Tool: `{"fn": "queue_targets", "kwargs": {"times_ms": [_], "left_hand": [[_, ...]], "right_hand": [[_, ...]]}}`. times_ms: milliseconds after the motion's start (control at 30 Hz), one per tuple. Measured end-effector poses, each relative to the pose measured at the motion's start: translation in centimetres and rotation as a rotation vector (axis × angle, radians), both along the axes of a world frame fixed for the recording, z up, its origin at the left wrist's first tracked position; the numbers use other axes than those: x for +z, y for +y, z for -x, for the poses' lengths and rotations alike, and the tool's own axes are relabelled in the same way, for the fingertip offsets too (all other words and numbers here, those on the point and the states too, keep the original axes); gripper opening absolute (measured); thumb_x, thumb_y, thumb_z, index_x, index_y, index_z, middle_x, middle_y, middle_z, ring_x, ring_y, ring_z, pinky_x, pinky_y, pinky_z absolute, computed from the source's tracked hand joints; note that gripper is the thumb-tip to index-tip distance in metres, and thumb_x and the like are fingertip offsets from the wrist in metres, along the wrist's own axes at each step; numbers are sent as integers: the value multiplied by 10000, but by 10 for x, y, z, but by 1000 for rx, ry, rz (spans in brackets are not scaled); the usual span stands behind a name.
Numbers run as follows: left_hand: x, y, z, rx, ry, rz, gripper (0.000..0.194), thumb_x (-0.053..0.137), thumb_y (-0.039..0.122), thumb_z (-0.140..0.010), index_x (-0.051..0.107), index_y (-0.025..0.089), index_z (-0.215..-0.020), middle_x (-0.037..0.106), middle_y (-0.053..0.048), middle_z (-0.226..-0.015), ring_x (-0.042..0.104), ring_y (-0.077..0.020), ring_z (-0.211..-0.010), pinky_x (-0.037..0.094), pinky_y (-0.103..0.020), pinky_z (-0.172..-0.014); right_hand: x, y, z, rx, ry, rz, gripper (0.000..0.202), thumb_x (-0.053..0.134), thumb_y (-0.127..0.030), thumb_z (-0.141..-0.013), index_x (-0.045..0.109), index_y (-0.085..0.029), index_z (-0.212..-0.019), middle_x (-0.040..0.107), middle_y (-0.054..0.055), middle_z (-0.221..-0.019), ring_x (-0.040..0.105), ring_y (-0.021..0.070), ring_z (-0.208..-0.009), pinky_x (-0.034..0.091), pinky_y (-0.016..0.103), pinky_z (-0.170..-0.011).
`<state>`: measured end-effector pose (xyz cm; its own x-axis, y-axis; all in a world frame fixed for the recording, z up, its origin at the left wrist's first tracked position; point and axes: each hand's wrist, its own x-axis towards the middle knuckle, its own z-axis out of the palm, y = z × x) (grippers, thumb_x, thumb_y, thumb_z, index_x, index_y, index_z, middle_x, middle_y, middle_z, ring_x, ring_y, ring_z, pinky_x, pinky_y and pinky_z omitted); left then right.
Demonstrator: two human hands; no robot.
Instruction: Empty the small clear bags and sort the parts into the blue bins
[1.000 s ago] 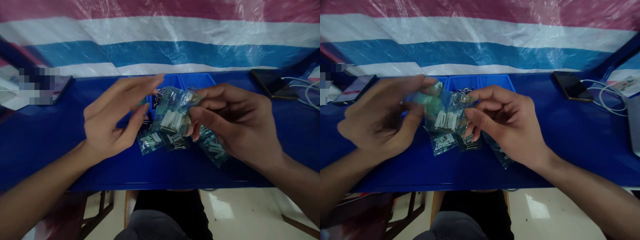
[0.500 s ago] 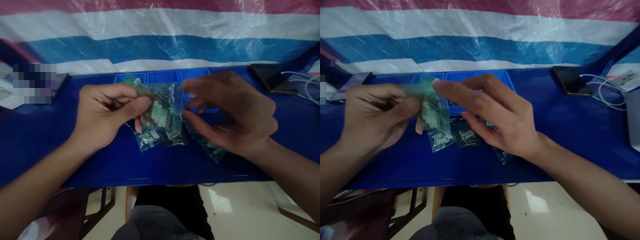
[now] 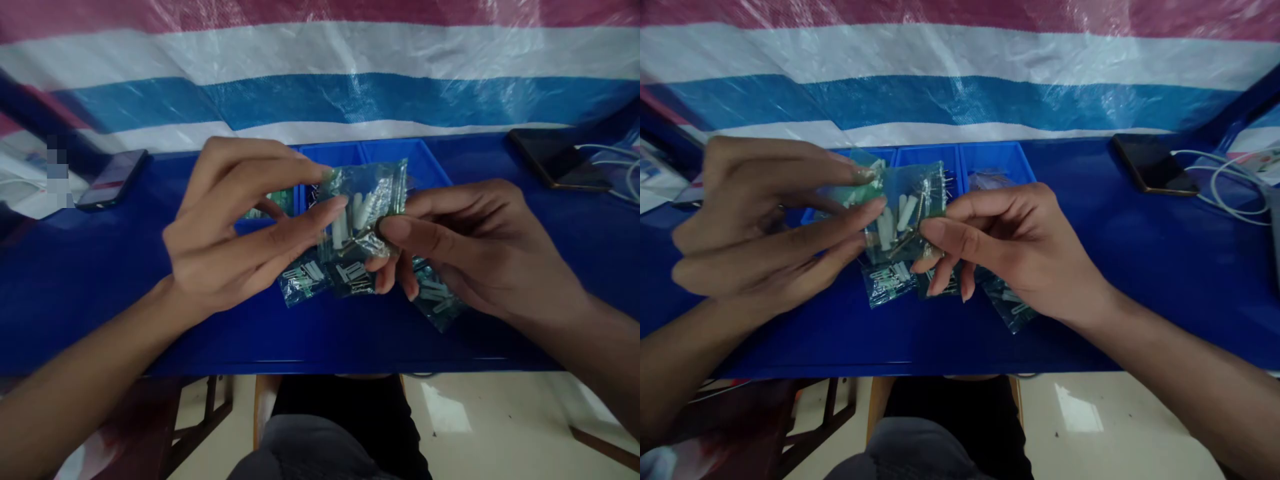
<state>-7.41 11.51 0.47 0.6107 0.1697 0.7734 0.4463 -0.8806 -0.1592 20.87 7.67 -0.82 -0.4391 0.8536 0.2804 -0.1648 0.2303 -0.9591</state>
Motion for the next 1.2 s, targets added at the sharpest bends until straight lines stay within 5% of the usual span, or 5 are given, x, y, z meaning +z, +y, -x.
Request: {"fn": "queue_targets", "kwargs": {"times_ms": [333,533,733,967,1200], "left_hand": [[-1,10,4,277,-432,387,123,814,421,-1053,864,352,-963,830,44,-920,781,-190,-843,673,-429,-872],[2,37,21,467,-514,813,424,801,435,-869,858,280,-1259,801,17,-793,731,-208,-690,637,-398,-747],[1,35,30,580,-107,329,315,631,379,-973,895,333,-1138,858,-40,-1180,748,-352,-1177,657,-533,-997],[-6,26,35,563,227,269,400,514,319,-1039,903,305,-1130,898,-47,-1126,861,-376,-1097,694,-497,-663],[1,21,22,332,365,397,579,420,288,-1044,794,231,-1482,734,-54,-1559,696,-345,-1501,631,-608,-1250]], "right_hand": [[-20,1,2,-98,-651,-1056,184,700,-202,-1128,840,-169,-1243,875,136,-1289,857,297,-1161,738,458,-991],[-27,6,5,2,-869,-1092,318,702,-178,-1112,787,-148,-1416,884,124,-1248,845,324,-1175,734,507,-958],[-23,3,5,37,-892,-1145,391,694,-118,-1073,753,-127,-1459,858,145,-1348,835,321,-1248,743,481,-986],[-19,1,5,-159,-843,-1226,346,517,13,-1100,819,-72,-1247,892,189,-1196,907,270,-948,778,358,-810],[-8,-2,0,-388,-716,-1175,377,462,-2,-1134,809,-114,-1226,892,170,-1237,913,242,-1018,768,294,-776]]}}
